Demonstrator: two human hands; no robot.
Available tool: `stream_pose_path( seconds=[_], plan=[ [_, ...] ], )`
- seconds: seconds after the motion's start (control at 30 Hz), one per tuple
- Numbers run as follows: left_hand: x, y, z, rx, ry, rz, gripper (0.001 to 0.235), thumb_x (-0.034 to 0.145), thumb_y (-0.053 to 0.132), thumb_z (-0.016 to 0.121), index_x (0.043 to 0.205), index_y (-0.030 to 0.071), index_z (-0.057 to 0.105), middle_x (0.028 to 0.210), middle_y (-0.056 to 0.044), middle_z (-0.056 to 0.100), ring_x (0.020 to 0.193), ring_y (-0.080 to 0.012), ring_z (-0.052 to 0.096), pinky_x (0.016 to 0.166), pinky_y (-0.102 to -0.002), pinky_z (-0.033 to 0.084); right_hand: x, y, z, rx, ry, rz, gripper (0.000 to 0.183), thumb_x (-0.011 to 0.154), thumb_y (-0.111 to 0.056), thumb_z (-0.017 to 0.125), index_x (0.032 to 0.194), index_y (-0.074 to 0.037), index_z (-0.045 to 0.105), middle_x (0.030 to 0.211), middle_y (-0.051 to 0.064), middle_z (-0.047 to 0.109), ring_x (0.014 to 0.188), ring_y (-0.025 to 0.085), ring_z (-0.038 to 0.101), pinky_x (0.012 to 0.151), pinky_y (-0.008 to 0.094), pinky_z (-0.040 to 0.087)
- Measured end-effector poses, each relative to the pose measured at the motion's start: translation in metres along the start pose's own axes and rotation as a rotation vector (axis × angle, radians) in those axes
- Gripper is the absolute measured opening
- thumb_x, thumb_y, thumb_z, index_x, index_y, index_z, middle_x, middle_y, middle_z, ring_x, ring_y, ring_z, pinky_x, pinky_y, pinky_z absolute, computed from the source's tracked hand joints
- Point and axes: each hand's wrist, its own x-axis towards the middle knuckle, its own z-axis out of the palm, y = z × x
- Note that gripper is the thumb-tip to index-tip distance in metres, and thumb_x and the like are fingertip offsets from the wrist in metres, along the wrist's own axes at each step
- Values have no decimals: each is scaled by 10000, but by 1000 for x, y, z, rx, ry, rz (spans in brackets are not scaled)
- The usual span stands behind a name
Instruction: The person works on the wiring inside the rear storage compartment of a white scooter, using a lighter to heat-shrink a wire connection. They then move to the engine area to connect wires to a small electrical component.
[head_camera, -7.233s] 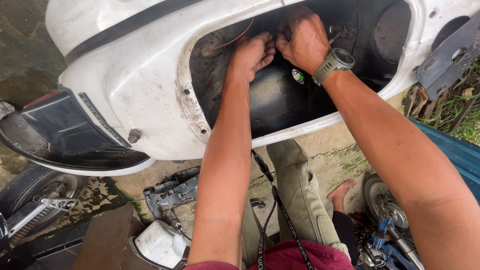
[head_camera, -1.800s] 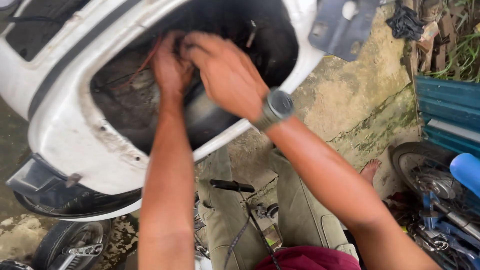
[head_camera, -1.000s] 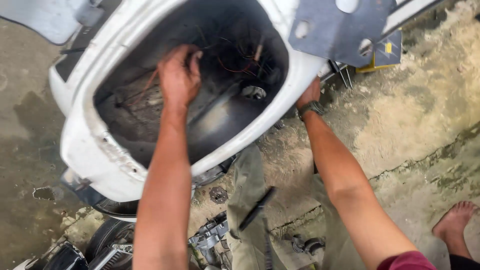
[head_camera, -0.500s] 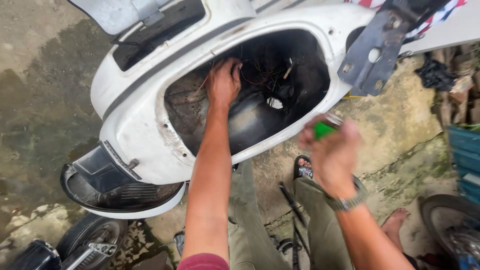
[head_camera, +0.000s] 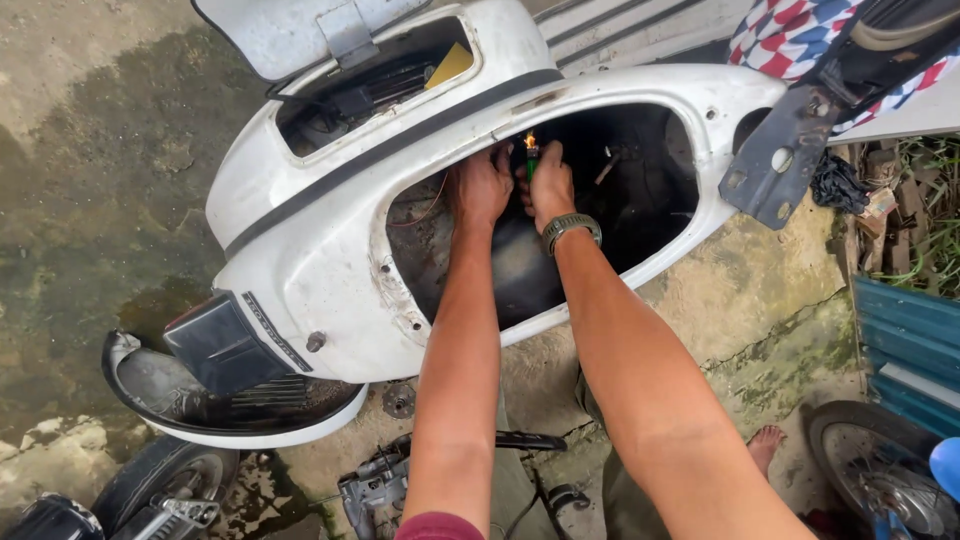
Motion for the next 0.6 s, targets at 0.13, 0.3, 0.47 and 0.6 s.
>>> stream_pose_path(
  seconds=[0.13, 0.3, 0.47, 0.6],
  plan=[
    [5, -1, 3, 21, -87, -61, 268, 940, 310, 677, 1094, 103, 754, 1106, -216, 704, 1013, -436, 641, 875, -518, 507, 12, 1, 3, 33, -8, -25, 604, 1021, -516, 268, 778, -68, 593, 598, 40, 497, 469, 168, 415, 426, 321, 308],
    [-1, -4, 4, -25, 1, 31, 267, 919, 281, 692, 1083, 82, 758, 1093, -222, 712, 1002, -438, 649, 874, -512, 509, 12, 5, 6, 84, -42, -38, 488, 1014, -447, 289, 896, -110, 622, 644, 37, 544, 482, 165, 453, 419, 312, 317],
    [1, -3, 5, -23, -93, -67, 259, 918, 258, 682, 1094, 85, 758, 1059, -220, 715, 961, -430, 657, 850, -501, 516, 17, 6, 3, 66, -97, -21, 488, 1045, -426, 289, 863, -85, 586, 648, 48, 526, 472, 159, 440, 402, 292, 291],
    [2, -6, 9, -20, -95, -60, 255, 912, 245, 687, 1093, 77, 753, 1044, -218, 718, 952, -425, 662, 848, -498, 520, 19, 9, 3, 78, -110, -23, 451, 1039, -399, 294, 884, -84, 576, 645, 58, 526, 456, 165, 433, 388, 299, 293]
  ],
)
